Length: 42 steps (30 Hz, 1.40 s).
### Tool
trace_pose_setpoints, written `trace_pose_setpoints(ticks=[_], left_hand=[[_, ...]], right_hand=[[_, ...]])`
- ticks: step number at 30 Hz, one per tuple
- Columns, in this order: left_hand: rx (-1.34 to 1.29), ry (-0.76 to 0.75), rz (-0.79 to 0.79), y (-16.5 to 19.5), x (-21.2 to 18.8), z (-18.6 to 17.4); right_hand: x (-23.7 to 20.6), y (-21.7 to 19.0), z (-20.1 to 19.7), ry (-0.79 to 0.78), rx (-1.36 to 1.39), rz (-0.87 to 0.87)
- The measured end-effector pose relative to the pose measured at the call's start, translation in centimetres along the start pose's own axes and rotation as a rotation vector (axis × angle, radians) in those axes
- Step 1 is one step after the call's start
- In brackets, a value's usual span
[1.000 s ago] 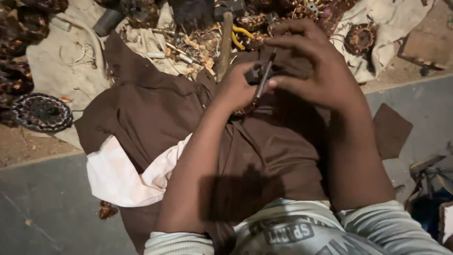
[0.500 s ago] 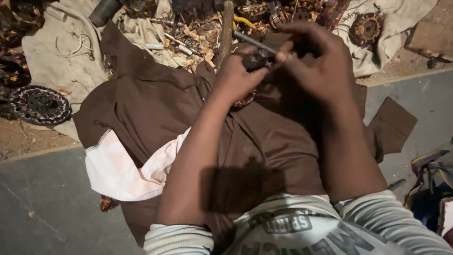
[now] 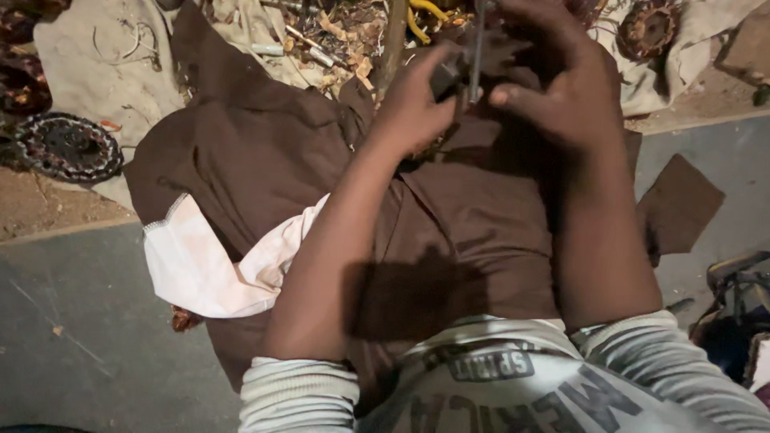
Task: The person sits on the floor with a cloth over their lap, clamps electric motor armatures in a hand vise, and hammers and pulls at them to break them apart. They use pliers to grip and tear copper windings from the armature cores and set the processed pieces aside.
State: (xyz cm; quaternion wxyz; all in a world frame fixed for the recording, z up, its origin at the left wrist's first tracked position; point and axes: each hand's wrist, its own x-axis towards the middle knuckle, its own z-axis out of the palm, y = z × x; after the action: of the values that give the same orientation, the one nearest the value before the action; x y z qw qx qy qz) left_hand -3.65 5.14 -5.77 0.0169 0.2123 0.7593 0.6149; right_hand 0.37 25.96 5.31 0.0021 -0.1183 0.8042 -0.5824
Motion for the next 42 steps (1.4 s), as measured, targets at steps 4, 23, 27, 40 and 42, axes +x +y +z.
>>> trace_pose_setpoints(ticks=[4,23,27,40,42], left_hand=[[0.094,-0.004,0.092,-1.3,0.1,0.8],[0.048,-0.260,-0.062,3.6,1.2,-4.7],[0.531,-0.086,-0.322,6.5,1.0,-3.3],[-0.162,-0.282,-0.164,-0.8,2.5,-3.0],[-0.066,-0.268,-0.154,-0.6,2.4,-1.8]], right_hand=[[1.9,0.3,0.3,-0.073,-0.206,-0.230],[0.5,-2.8,2.0,0.081,-0.312,0.009],[0.8,-2.0,3.9,0.212,-0.275,-0.007],[0.6,0.3,3.9,0.172,-0.285,-0.264],[0.7,-0.2,4.3,0.209,-0.311,-0.239]])
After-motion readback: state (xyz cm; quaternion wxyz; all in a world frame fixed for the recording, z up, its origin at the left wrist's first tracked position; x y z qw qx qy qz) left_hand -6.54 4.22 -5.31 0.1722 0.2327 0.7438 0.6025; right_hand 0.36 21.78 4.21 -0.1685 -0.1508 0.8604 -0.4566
